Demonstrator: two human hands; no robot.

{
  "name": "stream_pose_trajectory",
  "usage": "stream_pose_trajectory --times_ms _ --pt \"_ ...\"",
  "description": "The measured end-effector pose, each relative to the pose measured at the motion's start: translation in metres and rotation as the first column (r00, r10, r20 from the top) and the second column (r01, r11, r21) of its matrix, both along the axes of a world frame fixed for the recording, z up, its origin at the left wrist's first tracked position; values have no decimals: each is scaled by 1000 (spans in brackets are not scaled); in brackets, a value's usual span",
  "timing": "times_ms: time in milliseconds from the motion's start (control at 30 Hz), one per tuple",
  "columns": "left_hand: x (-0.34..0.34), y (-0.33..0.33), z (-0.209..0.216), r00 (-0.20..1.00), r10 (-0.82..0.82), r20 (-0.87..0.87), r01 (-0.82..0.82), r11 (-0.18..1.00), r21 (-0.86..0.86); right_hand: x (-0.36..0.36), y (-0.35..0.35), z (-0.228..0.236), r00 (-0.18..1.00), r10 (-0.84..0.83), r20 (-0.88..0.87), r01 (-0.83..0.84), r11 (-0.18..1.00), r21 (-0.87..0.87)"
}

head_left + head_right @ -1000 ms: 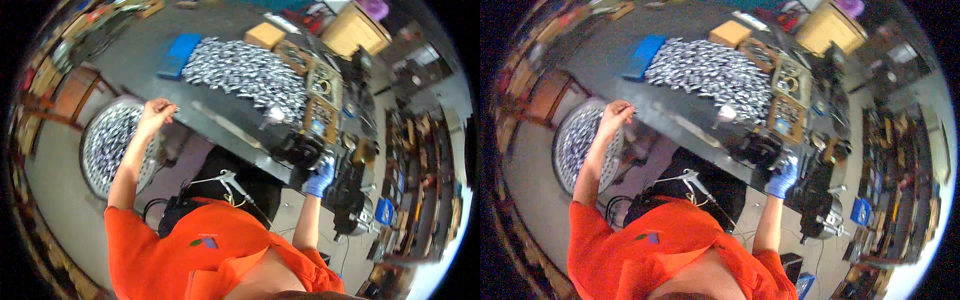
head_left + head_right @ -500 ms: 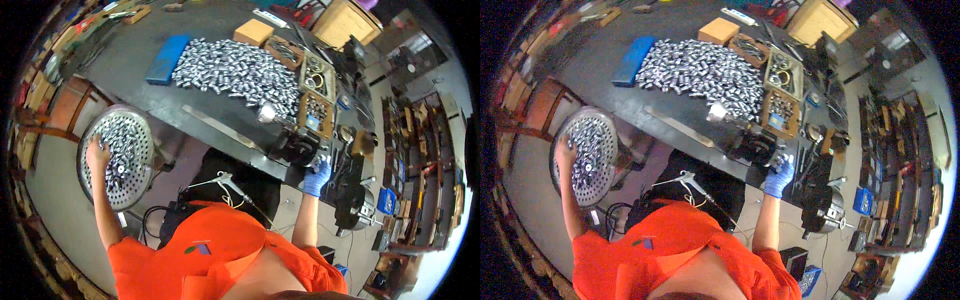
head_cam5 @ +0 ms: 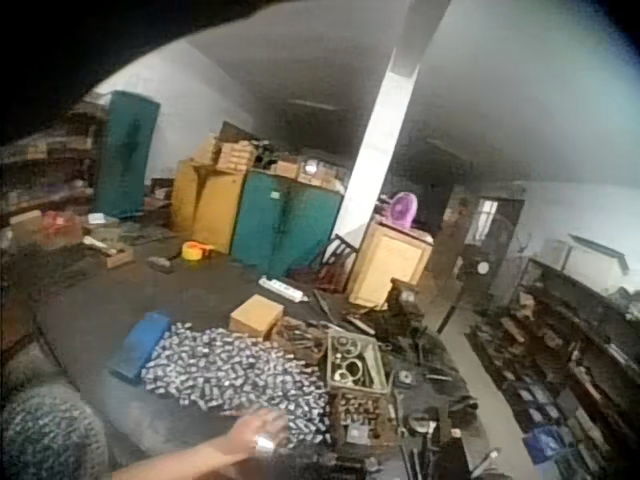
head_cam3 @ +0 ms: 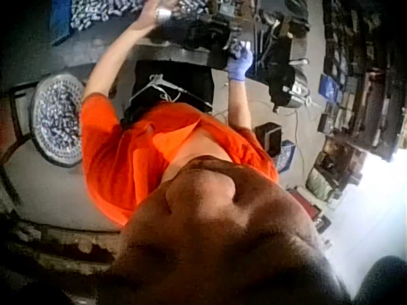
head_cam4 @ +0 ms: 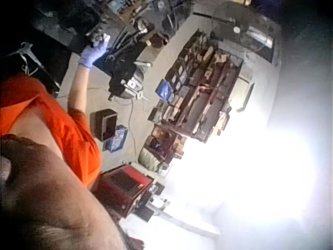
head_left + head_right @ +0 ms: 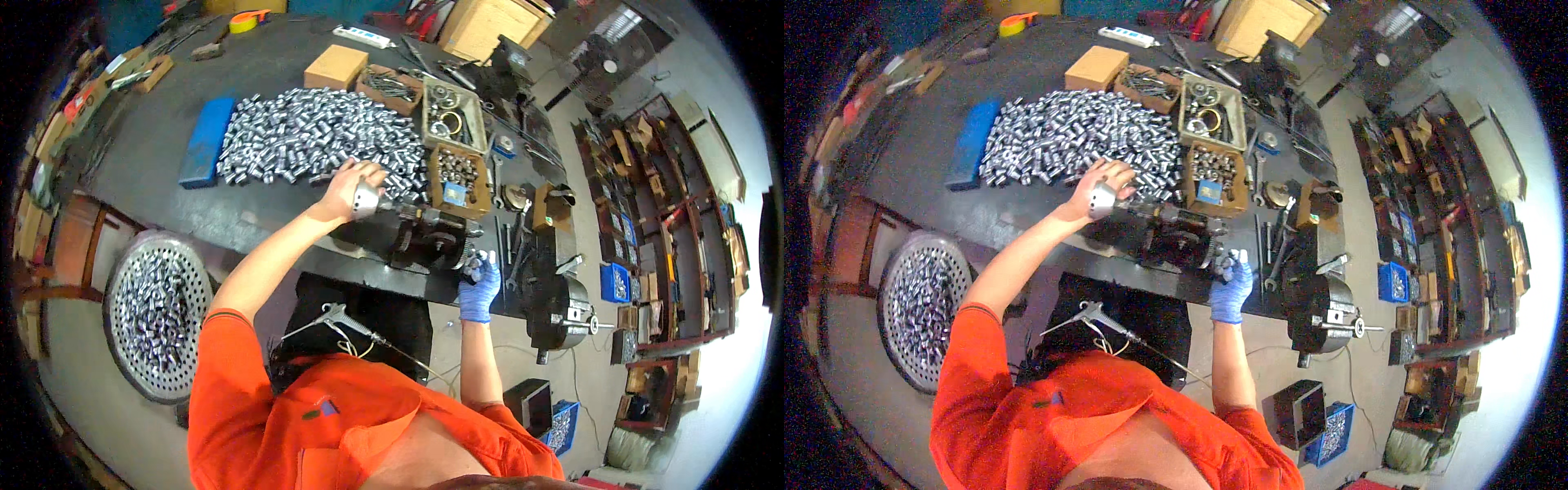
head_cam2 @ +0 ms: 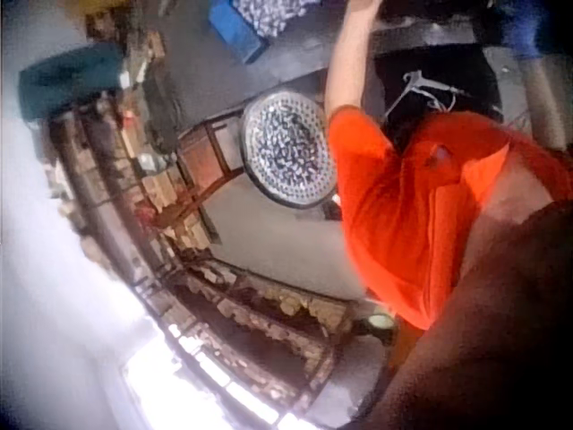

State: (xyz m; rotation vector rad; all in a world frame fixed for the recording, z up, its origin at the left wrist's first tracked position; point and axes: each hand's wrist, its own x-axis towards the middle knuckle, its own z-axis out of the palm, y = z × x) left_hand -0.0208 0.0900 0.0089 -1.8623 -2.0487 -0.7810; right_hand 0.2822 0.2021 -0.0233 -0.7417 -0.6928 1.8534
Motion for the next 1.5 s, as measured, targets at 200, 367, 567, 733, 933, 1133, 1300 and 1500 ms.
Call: stream_pose_trajectory --times_ms 200,367,567,733,933,1133,1300,1500 --pt "11 65 -3 994 -80 -69 71 990 -124 0 -4 7 1000 -10 -29 8 999 -53" --pt "14 103 0 989 47 -137 -87 949 -303 -2 -6 8 999 -29 -22 28 997 -68" --pt "14 94 -9 978 -7 -209 -52 961 -273 -1 -11 13 998 23 -61 -24 999 -23" --pt "11 68 -5 990 -78 -121 51 975 -215 5 -10 10 999 10 -36 -11 1000 -2" --pt "-2 35 -14 976 -159 -150 139 981 -134 8 -11 12 998 42 -47 -42 999 -17" --pt "-20 -5 -8 978 -203 -38 201 979 -41 8 -12 12 999 40 -28 -40 999 5" --pt "-22 -53 -5 971 -236 30 236 972 3 8 -15 14 1000 22 -6 -22 1000 17" --pt "-27 -69 -1 968 -246 -50 239 964 -115 10 -12 14 998 67 2 -67 998 19"
